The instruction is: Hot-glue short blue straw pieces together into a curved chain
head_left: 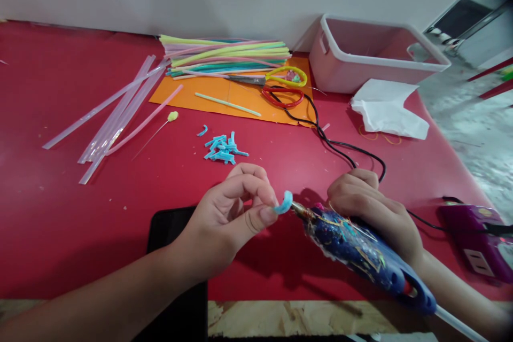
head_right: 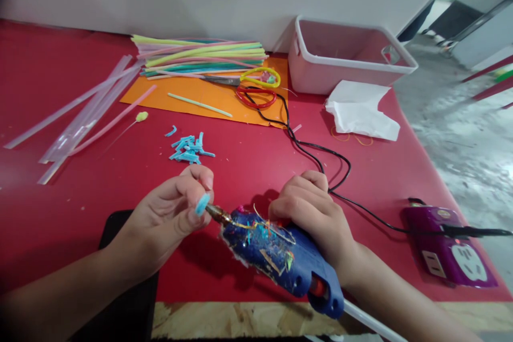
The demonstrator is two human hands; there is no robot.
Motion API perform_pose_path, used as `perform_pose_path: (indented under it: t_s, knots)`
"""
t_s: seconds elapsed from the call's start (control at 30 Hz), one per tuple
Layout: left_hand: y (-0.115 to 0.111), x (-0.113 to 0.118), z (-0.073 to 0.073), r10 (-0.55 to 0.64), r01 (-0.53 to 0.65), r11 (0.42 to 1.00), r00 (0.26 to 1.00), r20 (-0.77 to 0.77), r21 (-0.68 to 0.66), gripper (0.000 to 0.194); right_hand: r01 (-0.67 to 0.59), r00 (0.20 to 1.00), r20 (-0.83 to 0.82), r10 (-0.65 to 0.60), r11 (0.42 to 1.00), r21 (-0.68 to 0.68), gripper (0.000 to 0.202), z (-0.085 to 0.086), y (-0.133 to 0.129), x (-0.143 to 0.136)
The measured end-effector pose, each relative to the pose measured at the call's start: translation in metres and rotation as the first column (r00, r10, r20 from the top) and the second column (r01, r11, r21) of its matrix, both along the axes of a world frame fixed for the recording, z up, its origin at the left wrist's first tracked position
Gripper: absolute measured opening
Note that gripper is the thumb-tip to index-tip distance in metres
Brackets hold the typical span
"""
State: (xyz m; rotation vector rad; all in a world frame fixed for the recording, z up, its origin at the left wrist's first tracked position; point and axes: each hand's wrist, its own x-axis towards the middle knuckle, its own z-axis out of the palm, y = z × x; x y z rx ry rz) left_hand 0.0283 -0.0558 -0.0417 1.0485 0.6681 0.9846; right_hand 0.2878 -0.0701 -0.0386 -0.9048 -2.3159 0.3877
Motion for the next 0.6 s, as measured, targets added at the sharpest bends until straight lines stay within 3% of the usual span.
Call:
perform_pose_path:
  t_s: [0.5, 0.6]
  knots:
    - [0.0023, -0.0007, -0.0001, -0.052, 0.053, 0.998, 0.999, -0.008, 0.041, 0.016, -0.006, 1.000, -0.005, 0.006, 1.000, -0.013, 0.009, 0.0017, -0.0019, 0.0012]
    - [0.0027, -0.0002, 0.0009, -0.028, 0.031, 0.996, 0.999, -0.038, 0.085, 0.017, 0.114, 0.993, -0.018, -0.114, 0.993, -0.002, 0.015, 0.0010, -0.0043, -0.0010]
